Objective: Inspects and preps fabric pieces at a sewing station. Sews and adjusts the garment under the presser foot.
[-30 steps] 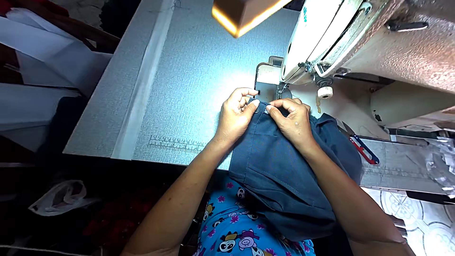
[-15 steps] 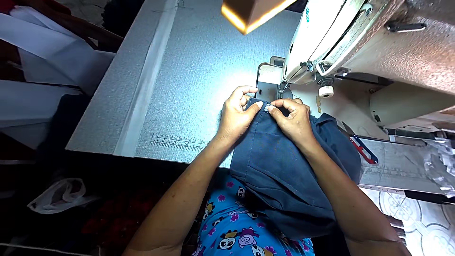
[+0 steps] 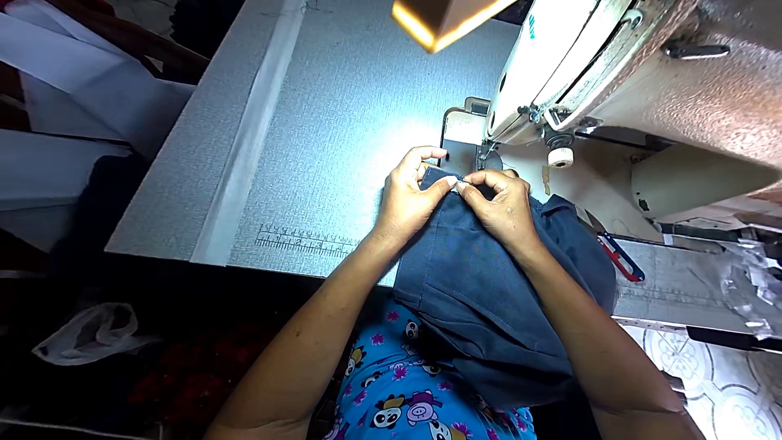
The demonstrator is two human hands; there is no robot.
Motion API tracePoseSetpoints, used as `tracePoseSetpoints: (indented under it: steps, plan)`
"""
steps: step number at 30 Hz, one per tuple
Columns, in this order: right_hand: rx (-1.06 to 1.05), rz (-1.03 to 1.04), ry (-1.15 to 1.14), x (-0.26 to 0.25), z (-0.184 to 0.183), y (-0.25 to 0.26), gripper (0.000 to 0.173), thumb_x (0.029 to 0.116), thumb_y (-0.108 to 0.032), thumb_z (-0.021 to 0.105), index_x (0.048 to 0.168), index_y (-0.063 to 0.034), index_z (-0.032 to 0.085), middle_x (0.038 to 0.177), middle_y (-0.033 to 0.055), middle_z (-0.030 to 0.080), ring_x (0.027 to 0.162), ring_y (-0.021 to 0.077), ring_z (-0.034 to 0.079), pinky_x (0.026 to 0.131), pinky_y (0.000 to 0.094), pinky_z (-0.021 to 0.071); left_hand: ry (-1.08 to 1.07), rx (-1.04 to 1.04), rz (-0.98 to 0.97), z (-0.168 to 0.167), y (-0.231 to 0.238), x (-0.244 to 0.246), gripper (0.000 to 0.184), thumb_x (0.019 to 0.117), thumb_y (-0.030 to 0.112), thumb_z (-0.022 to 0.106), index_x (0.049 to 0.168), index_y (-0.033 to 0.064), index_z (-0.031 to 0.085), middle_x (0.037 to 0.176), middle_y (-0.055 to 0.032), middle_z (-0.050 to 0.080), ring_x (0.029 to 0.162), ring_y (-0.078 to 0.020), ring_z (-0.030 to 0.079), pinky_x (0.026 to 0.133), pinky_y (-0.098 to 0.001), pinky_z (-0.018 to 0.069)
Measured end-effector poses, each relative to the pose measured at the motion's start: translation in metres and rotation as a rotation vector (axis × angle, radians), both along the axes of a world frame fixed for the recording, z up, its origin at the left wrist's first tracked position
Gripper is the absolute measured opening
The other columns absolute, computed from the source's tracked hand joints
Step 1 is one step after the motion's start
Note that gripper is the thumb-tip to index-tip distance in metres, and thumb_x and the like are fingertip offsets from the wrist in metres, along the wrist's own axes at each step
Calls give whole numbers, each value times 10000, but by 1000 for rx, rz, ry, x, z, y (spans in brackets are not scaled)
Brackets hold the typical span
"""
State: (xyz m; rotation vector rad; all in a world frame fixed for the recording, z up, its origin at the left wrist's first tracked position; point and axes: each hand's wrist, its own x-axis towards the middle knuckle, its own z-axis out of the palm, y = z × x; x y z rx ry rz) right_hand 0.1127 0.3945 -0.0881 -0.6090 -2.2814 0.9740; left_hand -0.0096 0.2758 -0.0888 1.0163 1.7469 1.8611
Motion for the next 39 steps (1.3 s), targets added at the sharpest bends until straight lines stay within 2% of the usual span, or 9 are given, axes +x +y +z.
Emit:
tracePoseSetpoints:
  steps: [6, 10, 18, 26, 31, 35, 39]
  plan:
    - [-1, 10, -8, 0, 2, -2, 216, 948, -271, 663, 959, -99, 794, 965, 15, 764, 999, 182, 623, 1017, 526, 303, -24, 17, 13, 0, 0, -1, 371, 898, -2, 726, 1241, -23, 587, 882, -12, 711, 773, -21, 678, 741, -188, 566]
    - [22, -9, -24, -2, 2, -4, 200, 939, -269, 684, 922, -99, 788, 933, 21, 753, 985, 188, 616, 1006, 509, 303, 0, 22, 17, 0, 1, -1, 348, 911, 5, 712, 1235, -34, 591, 835, 6, 690, 719, 0, 639, 698, -161, 534]
    - [45, -15, -37, -3, 2, -6, 211, 945, -273, 676, 894, -89, 766, 910, 28, 743, 973, 188, 612, 1001, 504, 298, 8, 26, 26, -2, 1, 0, 325, 898, -8, 719, 1204, -32, 611, 867, -15, 702, 761, -12, 659, 738, -173, 548]
    - [98, -22, -87, -4, 4, -7, 235, 947, -293, 653, 908, -88, 760, 932, 47, 744, 991, 215, 621, 1007, 518, 301, 23, 47, 55, -2, 2, 1, 311, 886, -10, 735, 1175, -31, 621, 847, -7, 696, 745, 2, 645, 718, -157, 535]
    - [-23, 21, -30, -2, 3, -1, 237, 955, -278, 642, 971, -88, 782, 986, 28, 757, 1015, 182, 628, 1042, 522, 316, -79, 31, 13, 2, 1, -3, 341, 912, 12, 720, 1228, -31, 599, 849, -6, 675, 751, -27, 649, 725, -189, 553]
    - [-71, 31, -10, -1, 3, 2, 212, 951, -227, 619, 952, -87, 779, 954, 20, 752, 991, 166, 626, 1037, 510, 316, -137, -7, -78, 6, -4, -6, 422, 891, 15, 700, 1285, -29, 555, 896, -23, 673, 798, -51, 662, 766, -222, 568]
    - [-86, 33, 13, -1, 2, 3, 213, 946, -196, 597, 964, -85, 778, 929, 17, 748, 971, 154, 628, 1038, 500, 322, -91, -19, -69, 5, -4, -6, 403, 876, -35, 713, 1257, -24, 584, 937, -49, 700, 809, -46, 680, 762, -211, 577]
